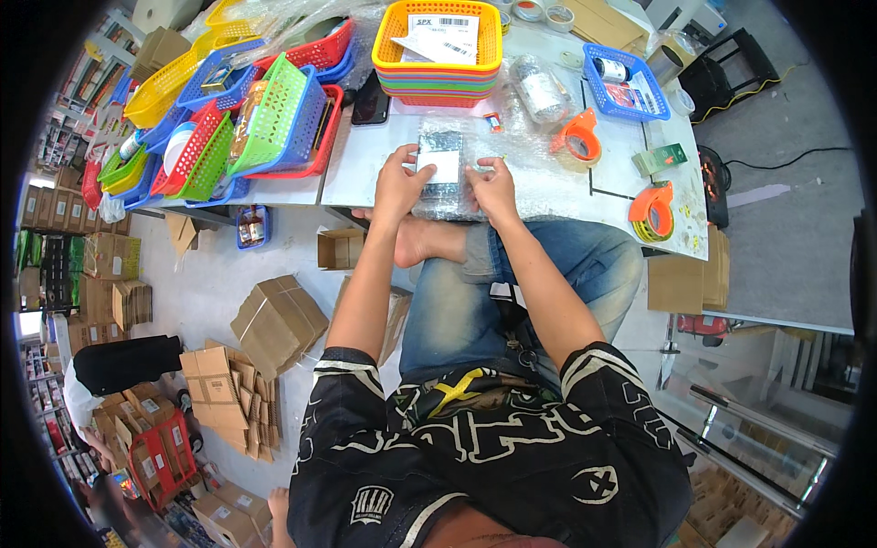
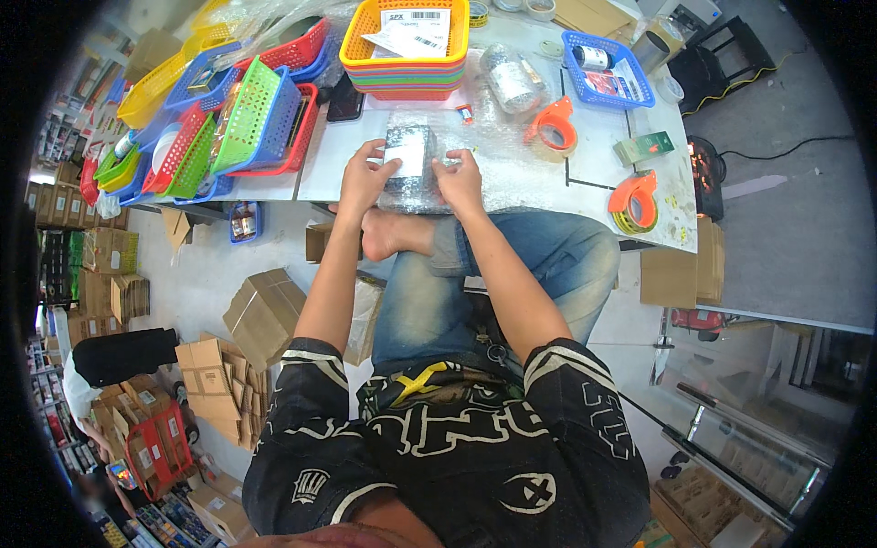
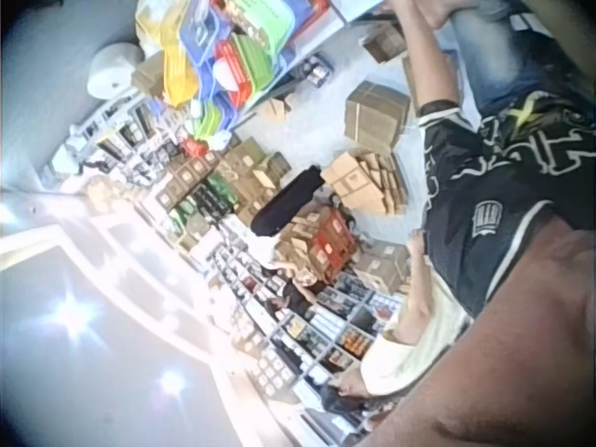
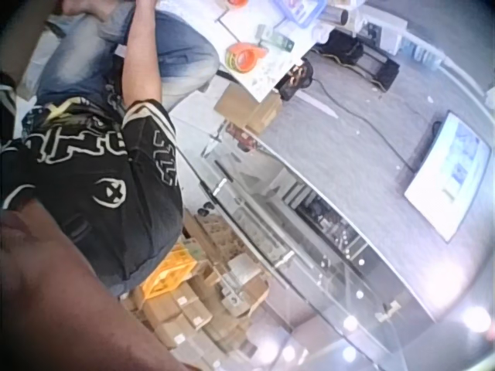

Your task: The person wraps small items in bubble wrap and secures them with tape. They handle several small objects one at a time, wrapping each in bubble wrap and sealing with clear tape using a tape dispenser.

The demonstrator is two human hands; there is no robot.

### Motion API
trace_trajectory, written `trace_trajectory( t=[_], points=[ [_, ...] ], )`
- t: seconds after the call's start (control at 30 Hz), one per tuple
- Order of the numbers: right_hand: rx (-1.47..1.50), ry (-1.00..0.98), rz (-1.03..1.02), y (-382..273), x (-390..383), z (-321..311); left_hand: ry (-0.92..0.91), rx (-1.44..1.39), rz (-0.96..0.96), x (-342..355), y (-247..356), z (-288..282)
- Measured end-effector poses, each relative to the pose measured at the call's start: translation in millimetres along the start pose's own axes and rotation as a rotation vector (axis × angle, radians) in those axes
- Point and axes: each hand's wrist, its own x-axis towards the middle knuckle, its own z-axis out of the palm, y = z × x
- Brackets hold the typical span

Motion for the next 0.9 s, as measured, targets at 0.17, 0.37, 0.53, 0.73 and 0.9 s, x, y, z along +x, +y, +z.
trace_trajectory(
  t=[0.17,0.37,0.53,0.73,0.9],
  points=[
    [-0.153,0.063,-0.282,34.6,30.7,-8.4,-0.035,-0.065,0.001,5.0,8.4,10.9],
    [-0.055,-0.15,0.023,-2.3,13.9,-3.1,-0.08,-0.393,-0.152,6.8,-26.6,-5.0],
    [-0.183,-0.152,0.034,-12.6,11.2,-7.8,-0.2,-0.463,-0.271,8.0,-20.9,-2.1],
    [-0.192,-0.161,0.039,-18.2,8.6,-23.8,-0.097,-0.514,-0.155,4.5,-24.7,-4.4],
    [-0.05,0.112,-0.105,-9.7,0.9,-24.4,-0.227,-0.487,-0.233,-4.8,-5.3,7.3]
  ],
)
